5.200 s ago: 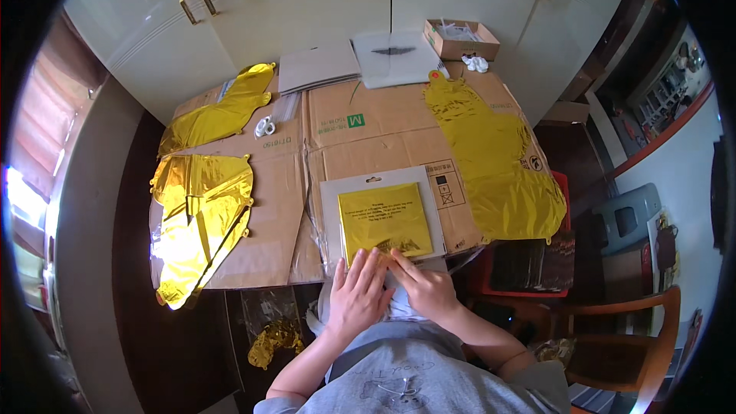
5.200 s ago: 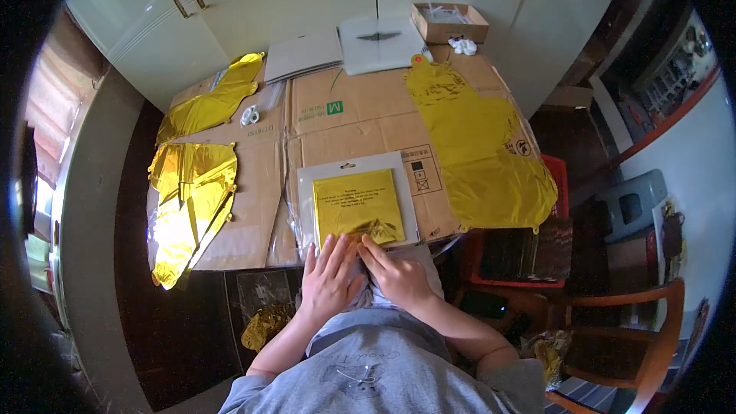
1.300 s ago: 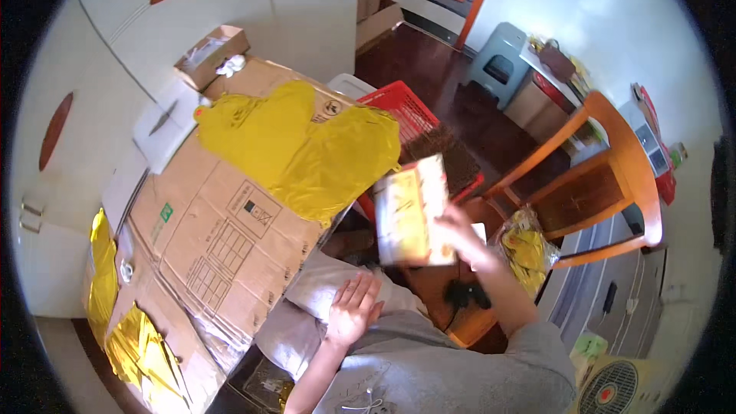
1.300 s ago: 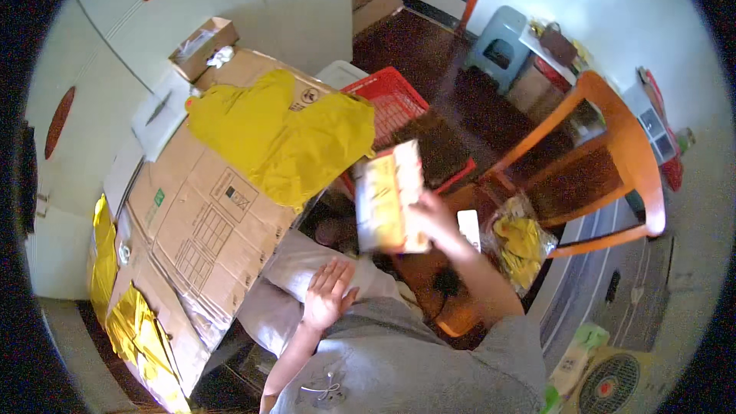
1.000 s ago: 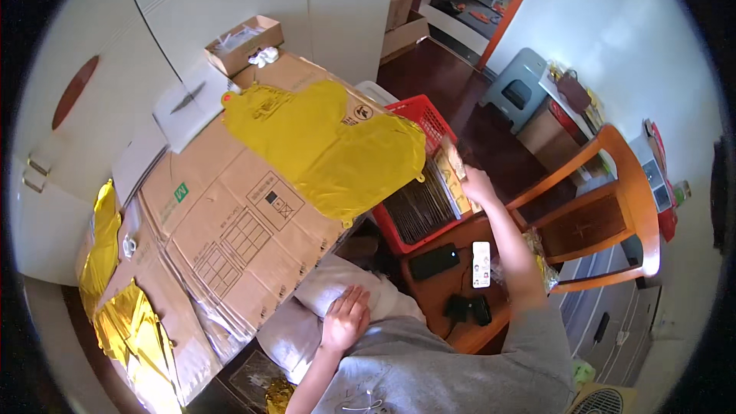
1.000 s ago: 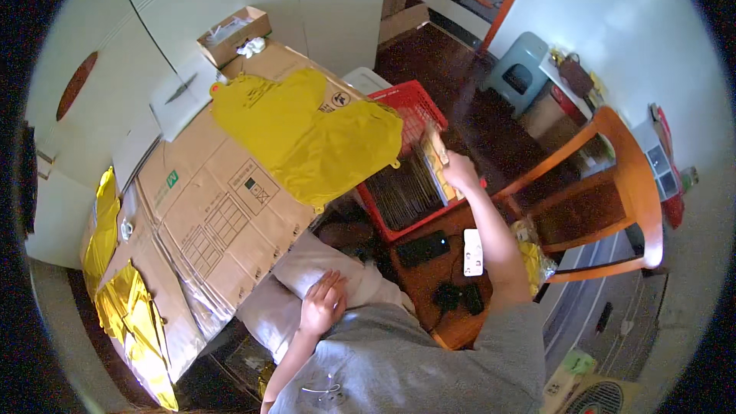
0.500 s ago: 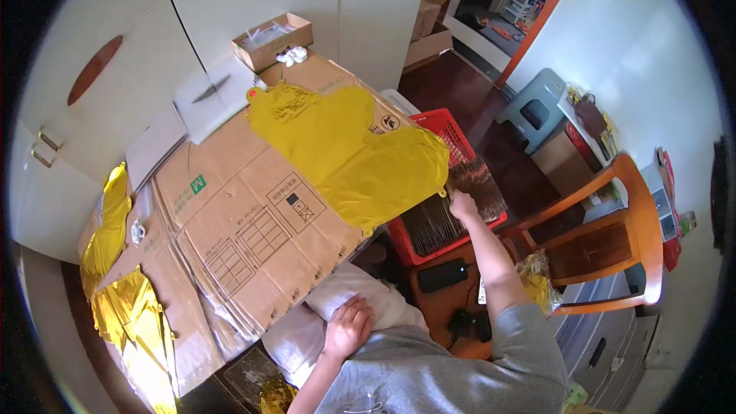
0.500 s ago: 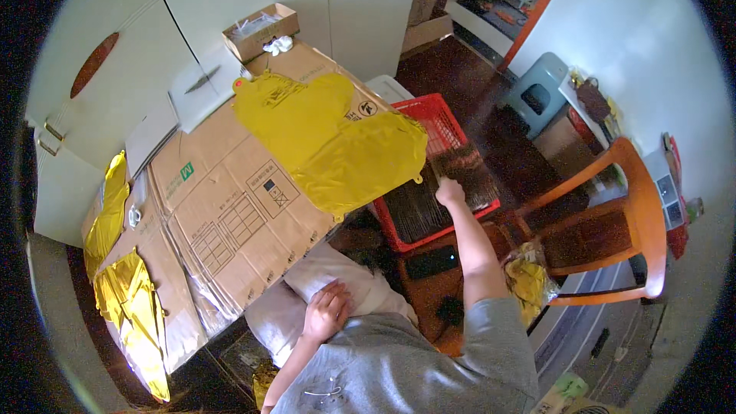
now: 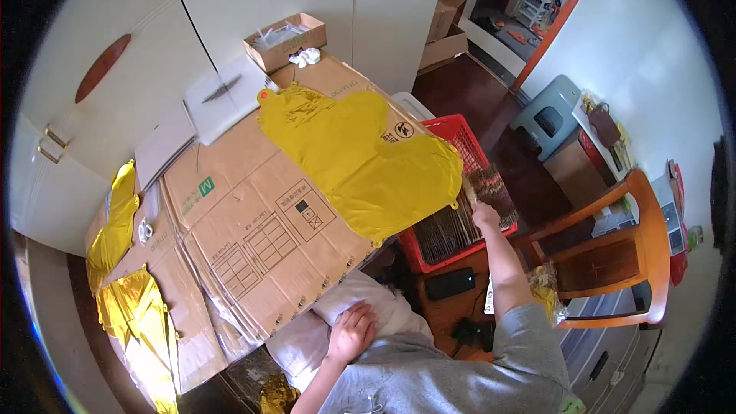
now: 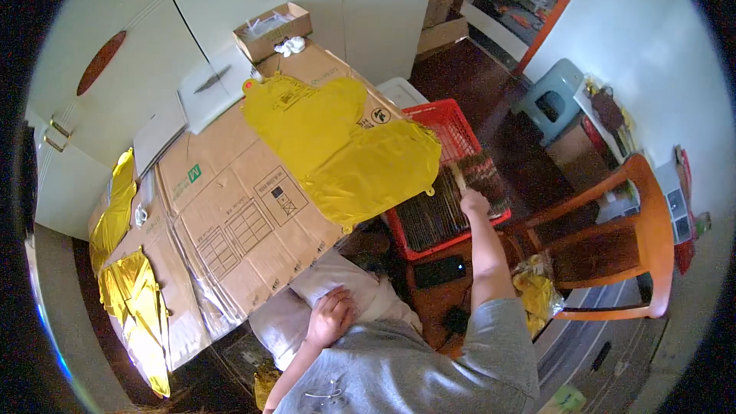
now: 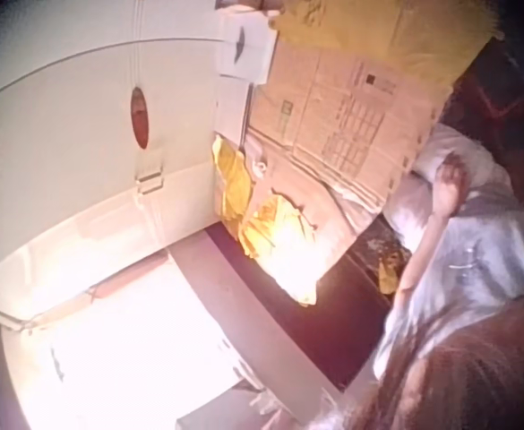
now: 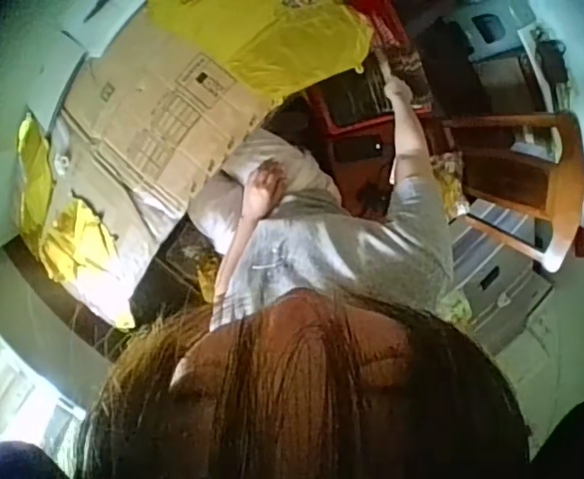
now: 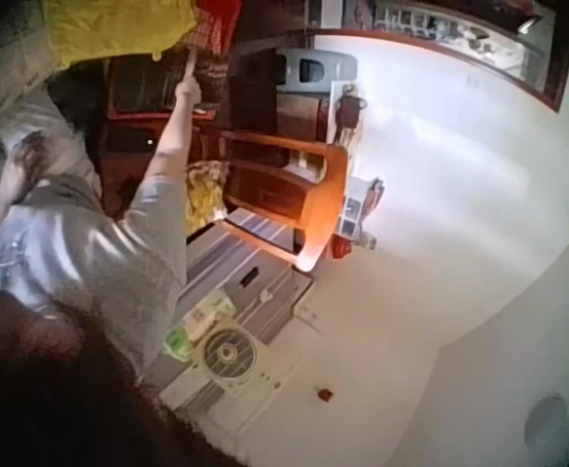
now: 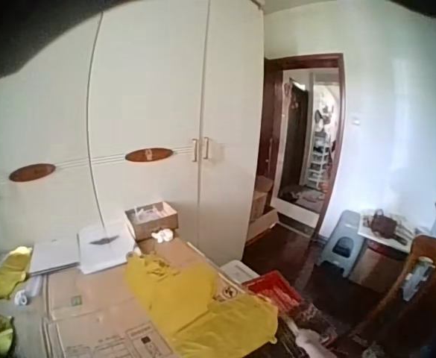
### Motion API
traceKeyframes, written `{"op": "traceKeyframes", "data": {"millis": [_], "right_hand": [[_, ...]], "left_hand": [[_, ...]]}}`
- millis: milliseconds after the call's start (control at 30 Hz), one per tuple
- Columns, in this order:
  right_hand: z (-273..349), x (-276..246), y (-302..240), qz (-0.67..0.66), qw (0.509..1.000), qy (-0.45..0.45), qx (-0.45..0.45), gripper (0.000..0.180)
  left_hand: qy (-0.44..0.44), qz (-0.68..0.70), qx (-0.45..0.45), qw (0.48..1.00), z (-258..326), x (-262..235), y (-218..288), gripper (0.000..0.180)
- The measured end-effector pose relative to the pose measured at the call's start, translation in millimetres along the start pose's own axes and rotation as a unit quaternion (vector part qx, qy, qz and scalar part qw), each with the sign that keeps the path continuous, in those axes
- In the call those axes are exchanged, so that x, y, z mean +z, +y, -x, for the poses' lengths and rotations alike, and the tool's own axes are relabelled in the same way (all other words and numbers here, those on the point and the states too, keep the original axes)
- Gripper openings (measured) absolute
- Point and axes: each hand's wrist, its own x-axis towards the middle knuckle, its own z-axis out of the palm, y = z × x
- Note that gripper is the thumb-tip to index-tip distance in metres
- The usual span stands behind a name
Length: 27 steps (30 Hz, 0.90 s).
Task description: Folding and packaging gold foil balloons into envelopes and boxes.
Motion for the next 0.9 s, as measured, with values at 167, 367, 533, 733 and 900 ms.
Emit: {"op": "traceKeyframes", "data": {"millis": [167,367,533,733,900], "right_hand": [[-6,8,-12,0.067,0.996,-0.055,-0.021,0.038],[46,-25,-49,0.027,0.998,0.010,-0.054,0.049],[176,-20,-79,-0.199,0.927,0.049,-0.313,0.033],[359,-20,-178,-0.600,0.525,-0.375,-0.474,0.041],[402,-11,-260,-0.553,0.414,-0.467,-0.551,0.037]], "left_hand": [[-0.005,0.000,0.012,1.000,-2,-1,2,0.019],[0.021,0.032,0.004,0.999,4,-6,1,0.021],[-0.007,0.170,-0.132,0.977,15,-18,8,0.045],[-0.025,0.387,-0.129,0.913,28,-46,10,0.056],[0.114,0.536,-0.283,0.787,101,-105,6,0.025]]}}
